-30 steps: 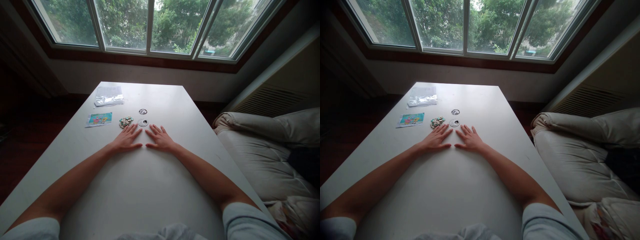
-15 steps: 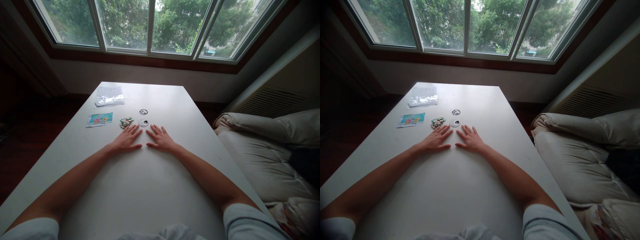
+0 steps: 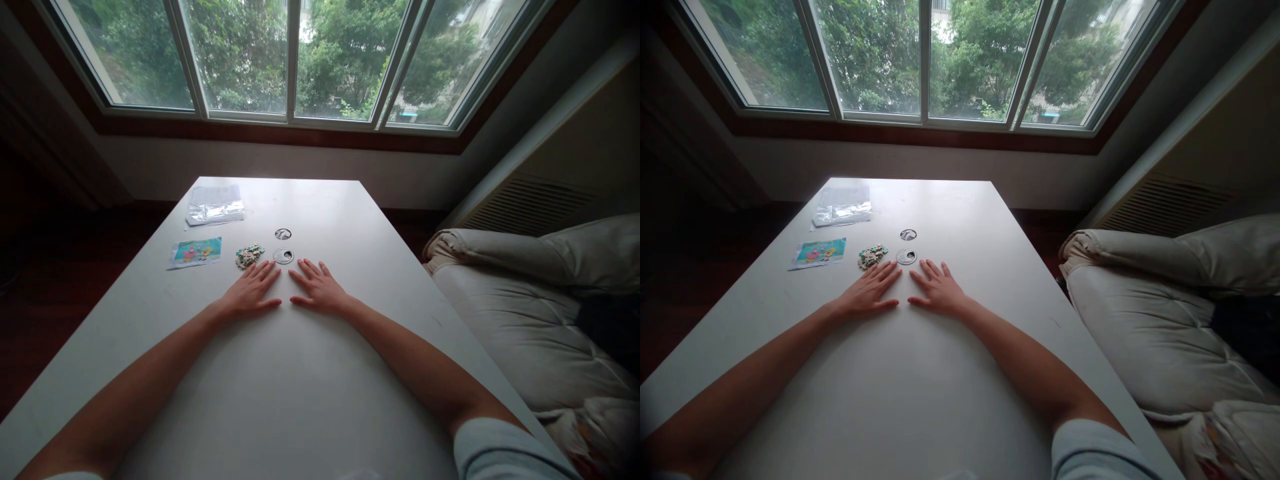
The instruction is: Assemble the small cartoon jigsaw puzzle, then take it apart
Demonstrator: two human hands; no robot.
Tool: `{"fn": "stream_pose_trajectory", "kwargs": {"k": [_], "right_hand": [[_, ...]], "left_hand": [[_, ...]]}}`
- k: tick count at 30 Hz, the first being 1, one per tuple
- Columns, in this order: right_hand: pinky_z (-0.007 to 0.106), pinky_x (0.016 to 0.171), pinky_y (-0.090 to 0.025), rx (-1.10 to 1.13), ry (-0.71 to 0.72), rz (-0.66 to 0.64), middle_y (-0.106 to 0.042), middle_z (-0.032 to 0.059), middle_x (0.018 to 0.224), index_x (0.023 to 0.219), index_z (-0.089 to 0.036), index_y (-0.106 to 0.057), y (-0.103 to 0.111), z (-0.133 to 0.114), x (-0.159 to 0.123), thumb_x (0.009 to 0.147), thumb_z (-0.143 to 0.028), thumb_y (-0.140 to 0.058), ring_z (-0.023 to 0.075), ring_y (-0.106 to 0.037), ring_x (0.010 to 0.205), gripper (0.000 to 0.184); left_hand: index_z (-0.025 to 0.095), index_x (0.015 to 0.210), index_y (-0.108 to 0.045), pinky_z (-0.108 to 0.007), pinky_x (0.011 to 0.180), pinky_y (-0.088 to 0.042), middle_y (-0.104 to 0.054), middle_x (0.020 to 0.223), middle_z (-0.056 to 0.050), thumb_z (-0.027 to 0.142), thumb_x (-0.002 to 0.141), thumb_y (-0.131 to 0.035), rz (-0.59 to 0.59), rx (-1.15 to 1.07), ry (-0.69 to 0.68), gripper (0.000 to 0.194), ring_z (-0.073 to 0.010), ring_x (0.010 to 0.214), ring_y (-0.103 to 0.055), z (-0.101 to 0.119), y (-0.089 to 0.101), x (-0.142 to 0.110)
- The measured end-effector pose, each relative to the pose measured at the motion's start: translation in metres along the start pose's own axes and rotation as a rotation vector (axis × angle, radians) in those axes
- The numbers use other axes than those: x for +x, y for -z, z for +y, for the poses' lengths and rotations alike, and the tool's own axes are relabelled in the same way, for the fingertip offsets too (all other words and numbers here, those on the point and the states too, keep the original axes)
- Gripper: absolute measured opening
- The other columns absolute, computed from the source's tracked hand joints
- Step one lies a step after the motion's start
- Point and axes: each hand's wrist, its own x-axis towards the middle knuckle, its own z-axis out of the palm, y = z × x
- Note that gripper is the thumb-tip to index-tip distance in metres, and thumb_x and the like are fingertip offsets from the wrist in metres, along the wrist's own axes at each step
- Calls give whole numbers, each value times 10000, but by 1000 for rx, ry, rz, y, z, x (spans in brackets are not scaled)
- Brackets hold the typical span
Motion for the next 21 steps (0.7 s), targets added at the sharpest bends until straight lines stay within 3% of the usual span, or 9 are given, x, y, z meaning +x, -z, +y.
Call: {"fn": "stream_pose_trajectory", "kwargs": {"k": [21], "right_hand": [[557,1253,-57,-9,-8,0,-88,109,1702,1628,-283,-223,-2,-2,1,930,-794,-310,315,-101,1572,869]], "left_hand": [[257,1628,-245,-486,1277,-123,-159,1695,-68,689,990,-330,13,-14,11,776,-290,1568,-144,-2,-3,0]]}}
